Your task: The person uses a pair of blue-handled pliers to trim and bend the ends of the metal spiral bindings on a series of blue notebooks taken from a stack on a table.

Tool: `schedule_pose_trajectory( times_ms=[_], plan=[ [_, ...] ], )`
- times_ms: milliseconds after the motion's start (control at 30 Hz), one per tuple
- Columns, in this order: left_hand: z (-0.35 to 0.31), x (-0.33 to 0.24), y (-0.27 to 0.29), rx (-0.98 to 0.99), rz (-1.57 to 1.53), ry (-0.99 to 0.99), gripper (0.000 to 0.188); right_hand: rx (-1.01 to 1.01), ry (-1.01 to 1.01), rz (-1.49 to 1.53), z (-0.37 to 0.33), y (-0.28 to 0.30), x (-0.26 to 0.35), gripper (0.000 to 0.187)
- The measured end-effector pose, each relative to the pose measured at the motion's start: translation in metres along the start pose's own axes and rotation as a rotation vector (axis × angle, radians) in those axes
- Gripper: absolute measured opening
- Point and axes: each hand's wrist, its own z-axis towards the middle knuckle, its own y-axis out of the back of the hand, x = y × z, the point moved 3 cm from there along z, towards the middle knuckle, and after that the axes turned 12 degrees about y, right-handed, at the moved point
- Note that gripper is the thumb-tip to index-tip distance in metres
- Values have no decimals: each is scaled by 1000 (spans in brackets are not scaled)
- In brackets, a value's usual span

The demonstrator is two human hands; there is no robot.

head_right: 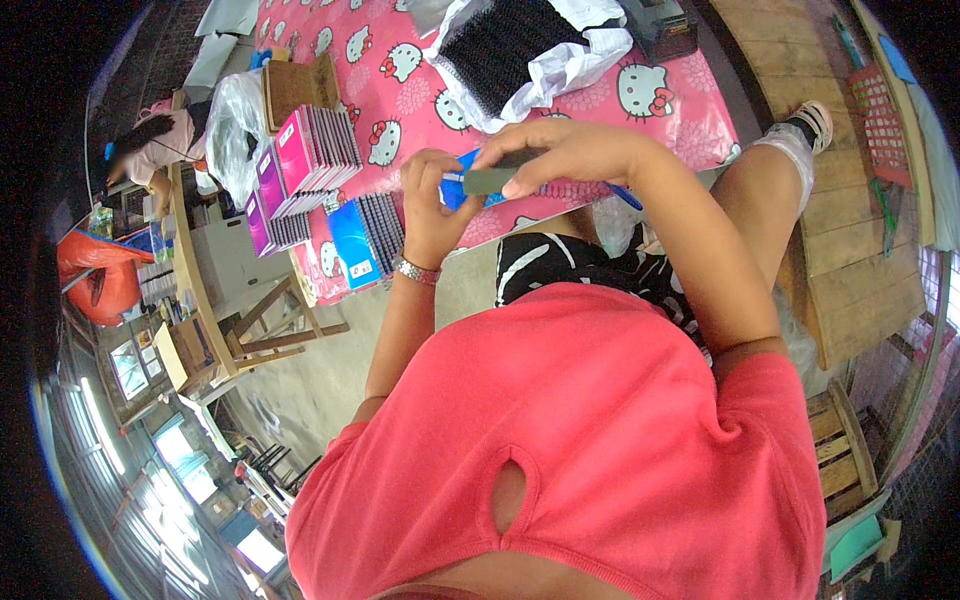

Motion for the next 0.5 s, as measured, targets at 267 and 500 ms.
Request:
schedule_pose_trajectory(
  times_ms=[267,500],
  plan=[
    [-4,18,1,62,-147,125,39,-21,58,104,13,0,-10,46],
    [-4,21,-3,83,-289,170,38,14,19,237,15,-4,-7,45]
  ],
)
